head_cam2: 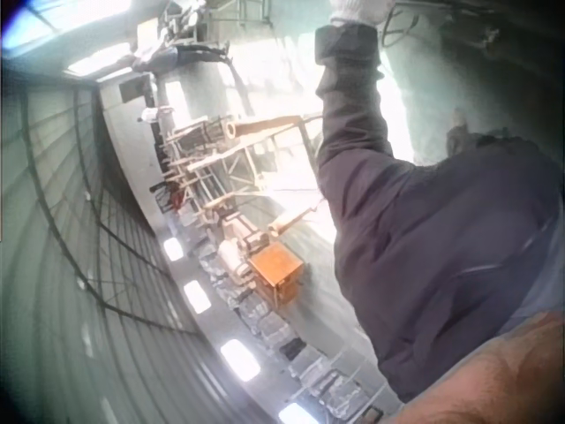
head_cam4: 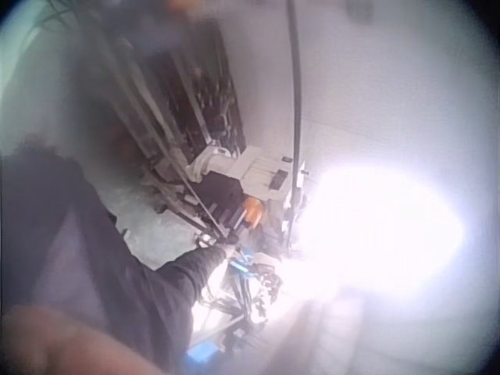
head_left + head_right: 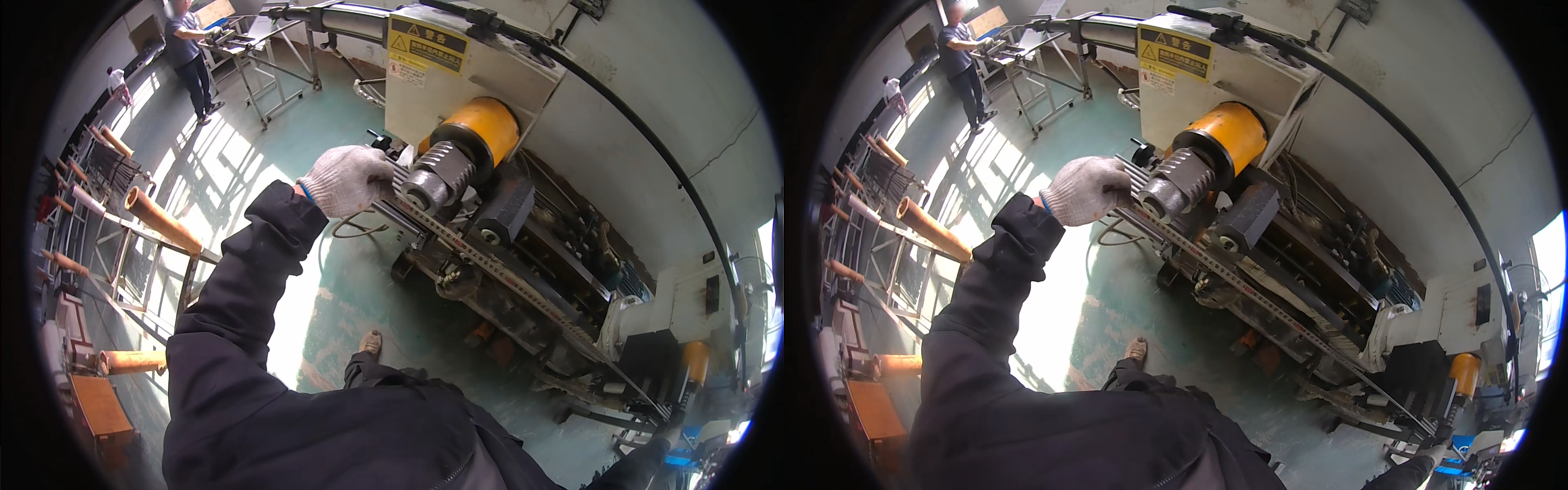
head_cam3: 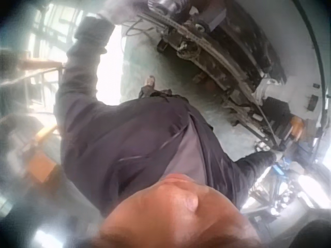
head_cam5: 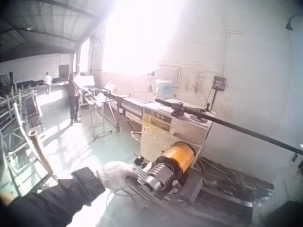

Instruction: The person measures a metal rod with a tape measure, then operates a pipe bending machine to bend the rod. The person adjusts the machine's clamps and levers, inserts the rod, and bends it to a desired angle.

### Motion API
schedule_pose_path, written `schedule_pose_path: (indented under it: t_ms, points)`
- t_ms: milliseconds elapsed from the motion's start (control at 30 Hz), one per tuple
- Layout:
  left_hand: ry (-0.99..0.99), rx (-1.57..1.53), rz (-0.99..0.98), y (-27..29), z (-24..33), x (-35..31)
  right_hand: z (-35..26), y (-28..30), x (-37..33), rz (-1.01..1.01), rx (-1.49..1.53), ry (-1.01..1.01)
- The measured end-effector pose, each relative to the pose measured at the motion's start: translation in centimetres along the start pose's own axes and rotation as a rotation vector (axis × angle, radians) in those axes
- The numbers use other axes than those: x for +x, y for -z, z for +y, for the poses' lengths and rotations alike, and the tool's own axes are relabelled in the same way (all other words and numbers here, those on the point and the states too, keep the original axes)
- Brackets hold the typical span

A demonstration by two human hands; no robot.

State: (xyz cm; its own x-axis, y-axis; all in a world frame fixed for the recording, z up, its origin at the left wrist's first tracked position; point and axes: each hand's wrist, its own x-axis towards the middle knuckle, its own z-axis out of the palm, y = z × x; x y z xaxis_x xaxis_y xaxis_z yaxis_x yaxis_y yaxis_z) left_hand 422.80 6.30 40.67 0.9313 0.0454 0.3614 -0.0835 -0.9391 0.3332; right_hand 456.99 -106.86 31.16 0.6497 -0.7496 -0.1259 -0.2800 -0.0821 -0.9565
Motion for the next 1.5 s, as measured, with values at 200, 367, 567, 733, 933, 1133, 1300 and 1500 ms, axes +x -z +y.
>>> schedule_pose_path:
  t_ms: [200,367,567,733,933,1133,1300,1500]
  points:
    - [0.04,0.025,-0.043,0.2,-0.2,0.3,-1.4,-2.0,-1.9,0.014,-0.047,0.039]
    - [0.091,0.029,-0.071,0.3,-0.2,0.3,-2.1,-3.1,-2.9,-0.026,-0.124,0.039]
    - [0.117,0.042,-0.05,-0.1,-0.5,-0.1,-2.8,-4.7,-4.2,-0.04,-0.174,0.044]
    - [0.061,0.051,-0.011,-0.3,-0.9,0.1,-3.2,-5.3,-4.6,-0.041,-0.195,0.051]
    - [0.051,0.071,0.014,-0.9,-1.1,-0.2,-4.0,-5.4,-4.4,-0.054,-0.215,0.073]
    - [0.054,0.091,0.03,-1.1,-1.1,-0.2,-4.4,-5.3,-4.7,-0.053,-0.229,0.088]
    - [0.071,0.101,0.006,-0.9,-1.0,-0.1,-4.3,-5.1,-4.6,-0.057,-0.216,0.095]
    - [0.063,0.088,0.057,-1.2,-1.1,-0.3,-3.7,-3.9,-4.6,-0.061,-0.189,0.096]
